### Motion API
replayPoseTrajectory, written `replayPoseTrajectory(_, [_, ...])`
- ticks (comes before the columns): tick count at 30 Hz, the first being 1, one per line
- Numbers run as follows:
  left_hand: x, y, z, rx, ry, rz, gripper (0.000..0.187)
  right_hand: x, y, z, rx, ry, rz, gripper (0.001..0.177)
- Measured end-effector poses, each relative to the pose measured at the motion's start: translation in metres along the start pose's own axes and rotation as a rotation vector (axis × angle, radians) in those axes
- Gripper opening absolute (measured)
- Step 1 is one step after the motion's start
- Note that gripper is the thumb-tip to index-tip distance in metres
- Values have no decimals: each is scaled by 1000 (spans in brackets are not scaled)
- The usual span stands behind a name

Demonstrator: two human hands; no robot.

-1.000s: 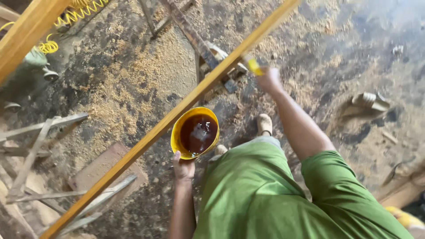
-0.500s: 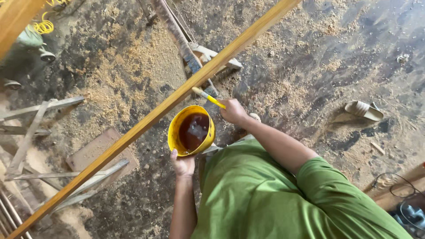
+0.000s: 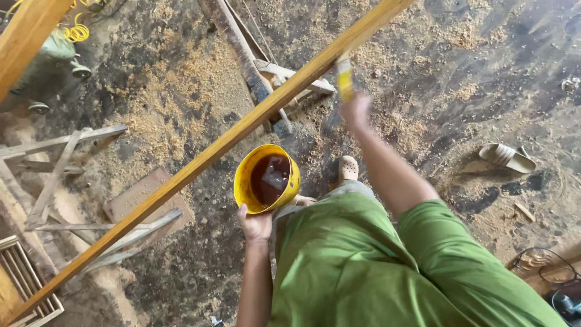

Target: The person applies a dark liquid finish to a long wooden plank using a paintbrush. They repeatedly dip the brush into a yellow container and stroke the liquid along the plank's length, then flip the plank to coat the other side.

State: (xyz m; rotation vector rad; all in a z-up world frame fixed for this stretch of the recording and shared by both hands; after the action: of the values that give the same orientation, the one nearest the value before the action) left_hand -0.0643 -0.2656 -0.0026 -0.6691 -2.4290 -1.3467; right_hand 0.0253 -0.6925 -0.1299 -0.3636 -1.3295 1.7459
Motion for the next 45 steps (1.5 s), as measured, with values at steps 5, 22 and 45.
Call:
replayPoseTrajectory(5, [-1, -1, 6, -36, 42, 3, 82, 112, -25, -67, 159, -492, 544, 31])
replayPoseTrajectory(22, [-9, 10, 68, 26, 2, -21, 73, 61, -23, -63, -8, -138, -51, 17])
replayPoseTrajectory(45, [-62, 22, 116, -62, -101, 79, 76, 135, -69, -61, 175, -467, 97, 36])
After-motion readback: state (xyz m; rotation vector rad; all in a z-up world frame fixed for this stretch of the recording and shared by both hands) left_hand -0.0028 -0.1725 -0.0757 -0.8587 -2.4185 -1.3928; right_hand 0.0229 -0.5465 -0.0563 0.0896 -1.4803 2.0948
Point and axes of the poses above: each hand's wrist, its own x-axis away from the middle knuckle, its own z-axis out of the back of the hand, y = z × x, the point moved 2 cm from there along -x, towards the middle knuckle, and after that the axes turned 10 degrees about -x, right-handed, at the moved point
